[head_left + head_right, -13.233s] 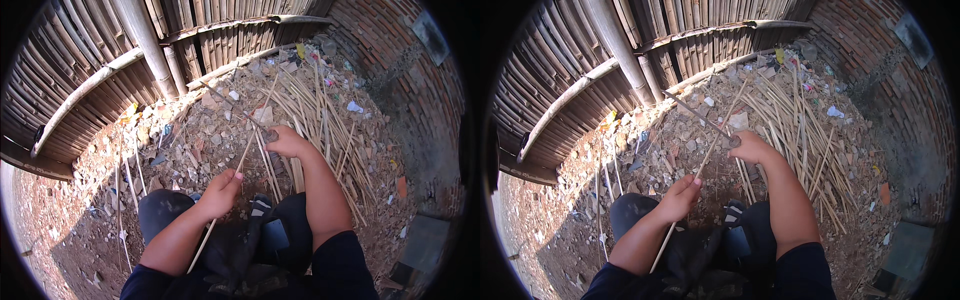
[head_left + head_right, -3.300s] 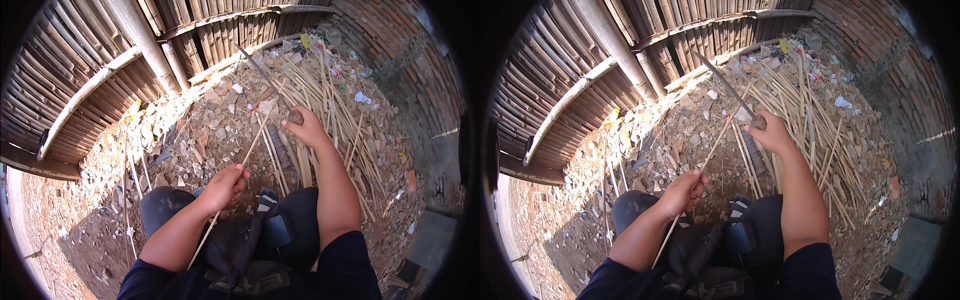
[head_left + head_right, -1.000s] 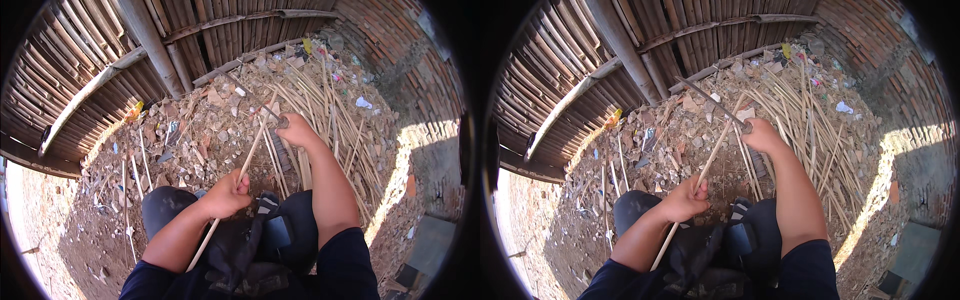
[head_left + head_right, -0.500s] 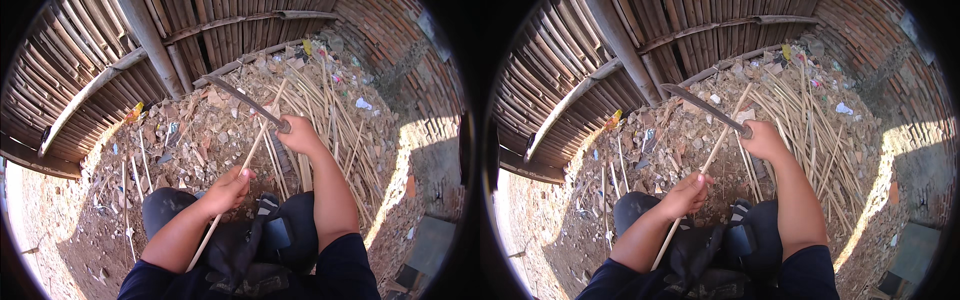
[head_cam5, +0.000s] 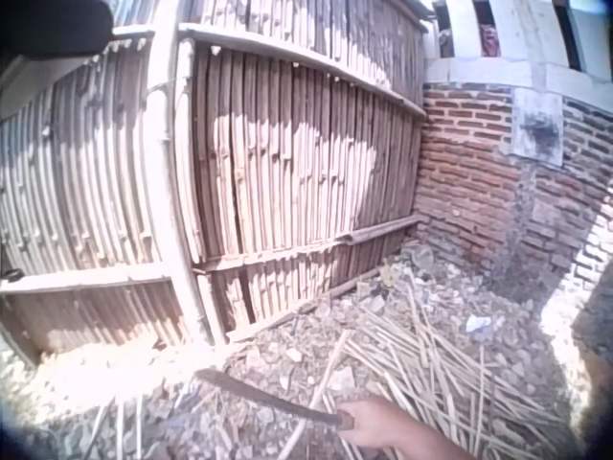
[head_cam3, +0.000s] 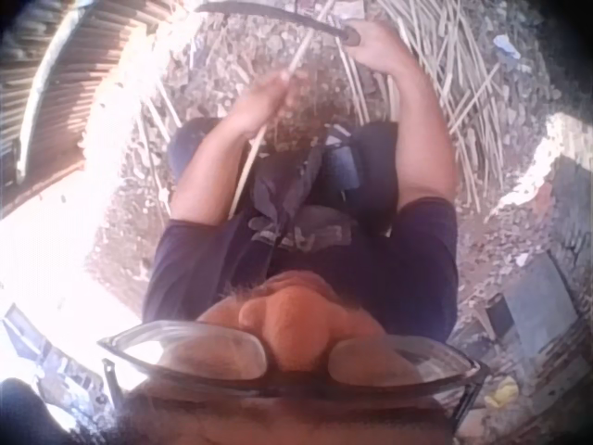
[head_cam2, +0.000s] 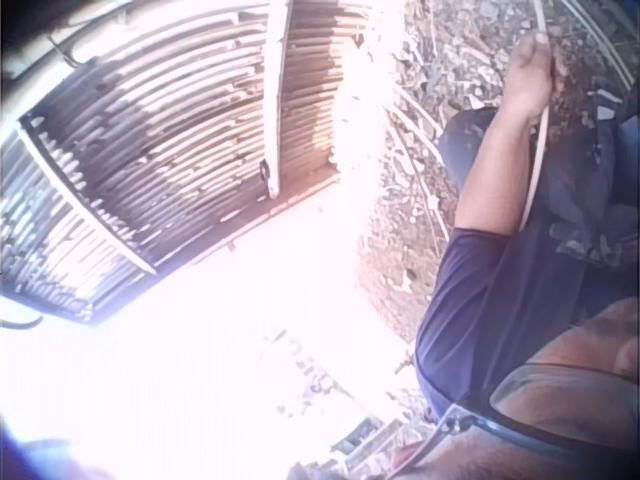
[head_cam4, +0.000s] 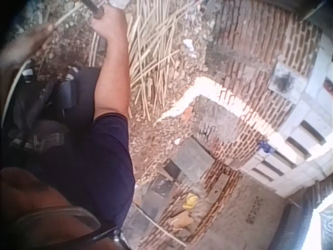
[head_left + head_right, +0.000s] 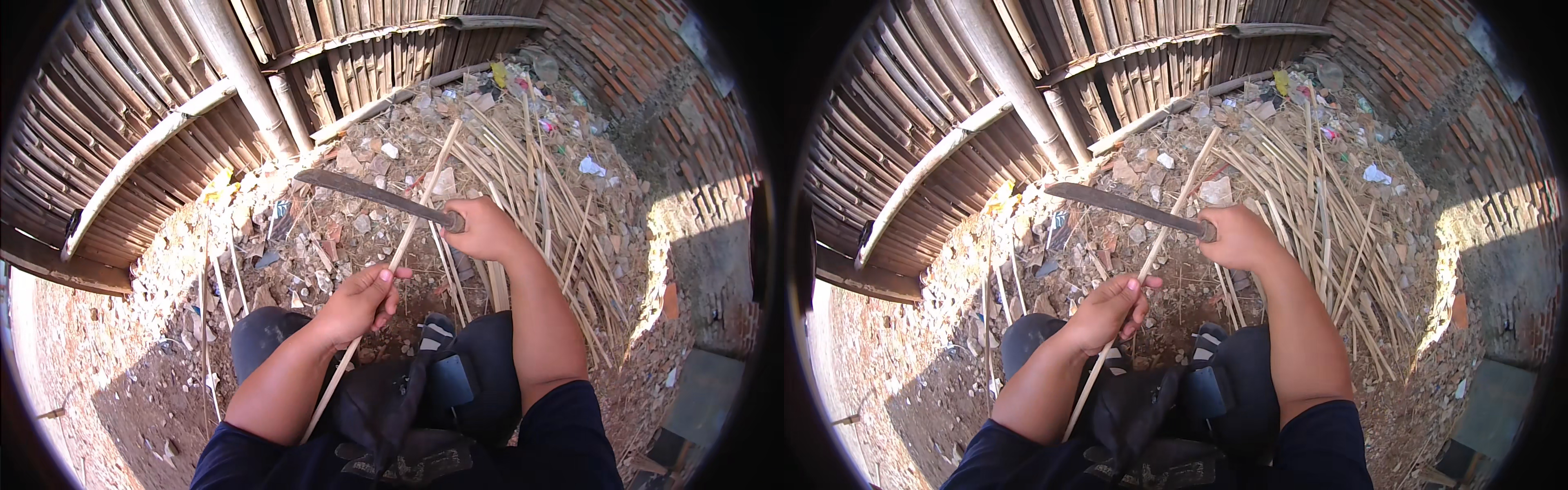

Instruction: The person shaves a thin strip of wood with a machete, holding the strip against their leg and repeatedly pulling the blade along its length to smooth it.

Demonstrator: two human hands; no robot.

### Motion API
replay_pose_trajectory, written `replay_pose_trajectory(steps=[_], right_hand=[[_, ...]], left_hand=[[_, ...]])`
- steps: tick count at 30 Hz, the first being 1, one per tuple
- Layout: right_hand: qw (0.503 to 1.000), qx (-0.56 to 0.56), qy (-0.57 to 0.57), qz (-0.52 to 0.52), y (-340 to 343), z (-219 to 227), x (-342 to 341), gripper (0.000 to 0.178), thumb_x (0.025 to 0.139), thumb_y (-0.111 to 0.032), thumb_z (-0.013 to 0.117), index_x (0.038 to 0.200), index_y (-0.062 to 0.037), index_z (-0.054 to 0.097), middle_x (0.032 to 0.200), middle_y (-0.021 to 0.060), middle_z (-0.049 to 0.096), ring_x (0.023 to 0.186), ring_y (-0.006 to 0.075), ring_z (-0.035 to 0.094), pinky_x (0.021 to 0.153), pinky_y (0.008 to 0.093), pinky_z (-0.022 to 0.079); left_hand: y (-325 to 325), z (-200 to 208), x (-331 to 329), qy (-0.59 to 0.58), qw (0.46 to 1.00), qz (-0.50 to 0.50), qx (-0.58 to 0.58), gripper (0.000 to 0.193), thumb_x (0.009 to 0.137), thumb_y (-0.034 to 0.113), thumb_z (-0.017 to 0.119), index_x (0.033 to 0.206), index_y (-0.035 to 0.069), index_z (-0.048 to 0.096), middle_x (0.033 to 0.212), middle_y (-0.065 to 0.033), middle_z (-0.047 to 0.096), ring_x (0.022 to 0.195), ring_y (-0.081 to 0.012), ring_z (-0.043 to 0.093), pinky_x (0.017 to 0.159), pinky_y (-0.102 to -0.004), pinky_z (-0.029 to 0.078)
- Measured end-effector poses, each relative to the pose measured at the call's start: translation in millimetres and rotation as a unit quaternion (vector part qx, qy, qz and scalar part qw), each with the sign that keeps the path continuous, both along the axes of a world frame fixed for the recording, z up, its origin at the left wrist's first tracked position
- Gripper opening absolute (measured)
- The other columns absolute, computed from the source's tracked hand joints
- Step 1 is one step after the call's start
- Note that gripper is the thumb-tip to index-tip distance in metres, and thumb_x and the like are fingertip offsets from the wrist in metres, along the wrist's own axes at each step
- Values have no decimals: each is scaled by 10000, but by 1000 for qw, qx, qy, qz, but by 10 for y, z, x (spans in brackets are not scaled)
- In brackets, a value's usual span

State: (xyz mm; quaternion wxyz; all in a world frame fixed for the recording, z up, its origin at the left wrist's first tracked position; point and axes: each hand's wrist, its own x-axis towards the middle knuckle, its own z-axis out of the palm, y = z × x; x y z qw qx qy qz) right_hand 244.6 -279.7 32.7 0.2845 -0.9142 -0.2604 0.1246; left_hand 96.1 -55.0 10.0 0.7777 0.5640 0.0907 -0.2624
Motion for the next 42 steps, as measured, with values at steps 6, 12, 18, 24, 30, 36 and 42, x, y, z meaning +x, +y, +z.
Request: replay_pose_trajectory(steps=[6,12,18,24,30,36,42], right_hand=[[1000,-18,2,24,28,4,-12,338,754,-254,749,1038,-74,714,874,208,689,843,389,669,756,442,523],[995,-35,82,-40,31,-25,93,369,752,-253,738,1075,-79,705,869,205,692,852,373,678,769,446,529],[997,5,53,58,115,-59,79,296,762,-211,742,984,-22,691,821,190,687,776,335,676,714,421,511],[998,-66,-1,25,311,-73,-22,302,727,-222,703,1006,-107,719,893,198,698,868,391,674,774,456,538],[999,-38,-12,24,306,-148,18,279,716,-213,723,942,-51,704,803,210,675,792,410,660,726,462,520],[997,-78,-5,13,253,-144,94,416,724,-232,703,1124,-120,714,898,197,711,890,378,690,787,469,547],[989,-144,16,26,292,-25,-59,340,741,-229,697,1053,-95,712,893,186,710,871,373,687,776,466,541]], left_hand=[[-37,-66,-37,46,996,24,-78,320,1104,353,367,1152,80,527,660,30,372,507,-59,306,442,-235,269],[-140,-218,-44,-37,998,42,31,298,1096,361,397,1065,95,529,651,44,361,505,-61,288,450,-237,251],[-204,-240,-83,-202,943,45,260,329,1088,320,421,986,52,582,678,0,488,605,-102,454,570,-281,386],[-131,-99,-71,-184,924,49,331,314,1055,274,463,981,-5,585,763,-231,611,742,-424,625,671,-481,462],[-125,-223,42,-160,945,50,281,325,1064,280,459,998,-4,602,729,-146,590,688,-273,598,664,-413,458],[-140,-402,12,-127,976,60,167,277,1089,284,433,992,60,563,638,49,425,545,-51,361,502,-248,322],[-140,-375,2,-144,963,52,220,287,1087,289,431,987,59,570,649,48,438,566,-53,378,521,-254,339]])
